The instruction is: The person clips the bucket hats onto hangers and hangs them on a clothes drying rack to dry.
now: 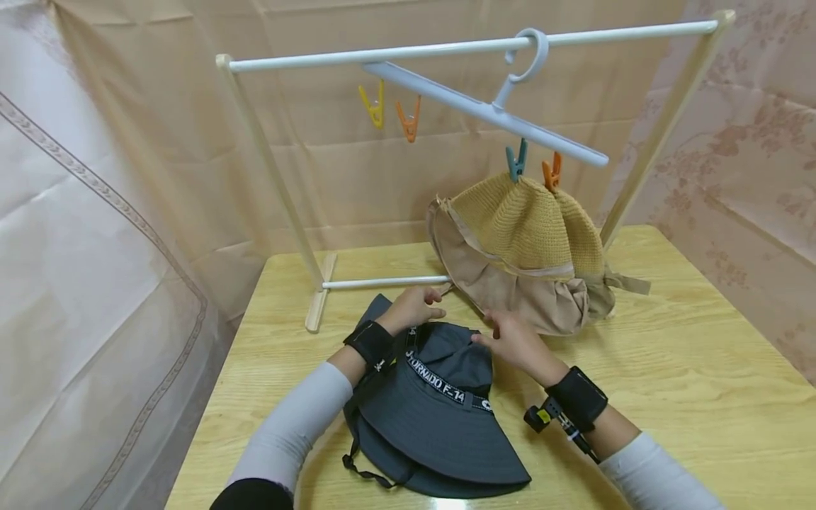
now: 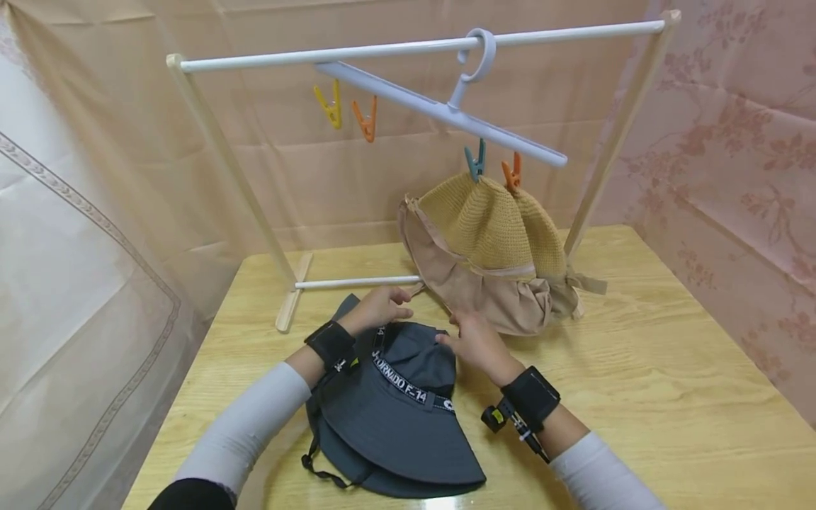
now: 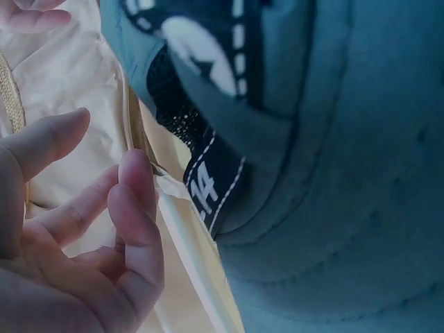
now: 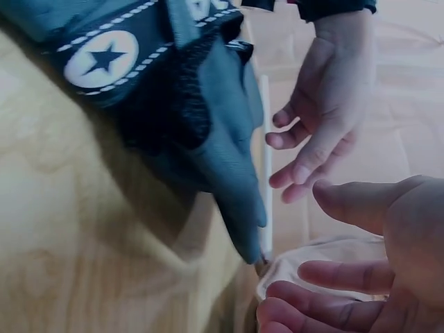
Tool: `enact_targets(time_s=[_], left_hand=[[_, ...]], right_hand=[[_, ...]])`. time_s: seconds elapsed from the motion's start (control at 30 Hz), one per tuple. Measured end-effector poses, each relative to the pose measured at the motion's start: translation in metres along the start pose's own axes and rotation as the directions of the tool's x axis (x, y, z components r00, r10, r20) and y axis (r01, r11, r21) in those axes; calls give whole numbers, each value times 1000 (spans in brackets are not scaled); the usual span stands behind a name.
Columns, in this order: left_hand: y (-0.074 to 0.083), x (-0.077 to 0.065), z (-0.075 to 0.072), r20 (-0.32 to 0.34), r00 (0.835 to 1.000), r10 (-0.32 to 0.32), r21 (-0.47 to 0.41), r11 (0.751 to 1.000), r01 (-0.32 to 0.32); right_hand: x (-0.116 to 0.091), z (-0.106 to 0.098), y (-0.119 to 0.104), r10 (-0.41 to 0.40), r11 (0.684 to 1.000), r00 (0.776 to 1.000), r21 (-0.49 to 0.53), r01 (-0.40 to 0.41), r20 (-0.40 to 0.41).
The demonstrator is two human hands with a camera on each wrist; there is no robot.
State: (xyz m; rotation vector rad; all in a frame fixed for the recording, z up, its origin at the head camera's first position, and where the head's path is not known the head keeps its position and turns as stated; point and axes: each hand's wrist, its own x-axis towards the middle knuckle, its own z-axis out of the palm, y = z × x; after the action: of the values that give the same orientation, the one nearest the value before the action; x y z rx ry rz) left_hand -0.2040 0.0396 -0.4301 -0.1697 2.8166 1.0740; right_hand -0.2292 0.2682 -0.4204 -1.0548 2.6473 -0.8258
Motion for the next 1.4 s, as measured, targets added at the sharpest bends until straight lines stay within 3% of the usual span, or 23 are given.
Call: enact_targets(time_s=[0.23,0.43,0.67,1.03,1.4], left_hand=[[-2,-6,5,-19,998,-58,75,995,60],[-2,-6,4,-30,998,-49,85,995,51],[-6,-5,6,13,999,-39,87,995,38],[-13,-2,10,85,994,-61,85,995,54],[-17,1,7,160,987,-25,91,996,10]], right_hand=[[-2,9,3,-8,995,1000,-100,7,-7],[-2,12,3,27,989,999,-146,-23,20],[-3,17,3,78,985,994,-158,-66,71],[-4,25,9,77,985,995,-158,-66,68],[1,29,13,70,986,993,-155,-55,91]])
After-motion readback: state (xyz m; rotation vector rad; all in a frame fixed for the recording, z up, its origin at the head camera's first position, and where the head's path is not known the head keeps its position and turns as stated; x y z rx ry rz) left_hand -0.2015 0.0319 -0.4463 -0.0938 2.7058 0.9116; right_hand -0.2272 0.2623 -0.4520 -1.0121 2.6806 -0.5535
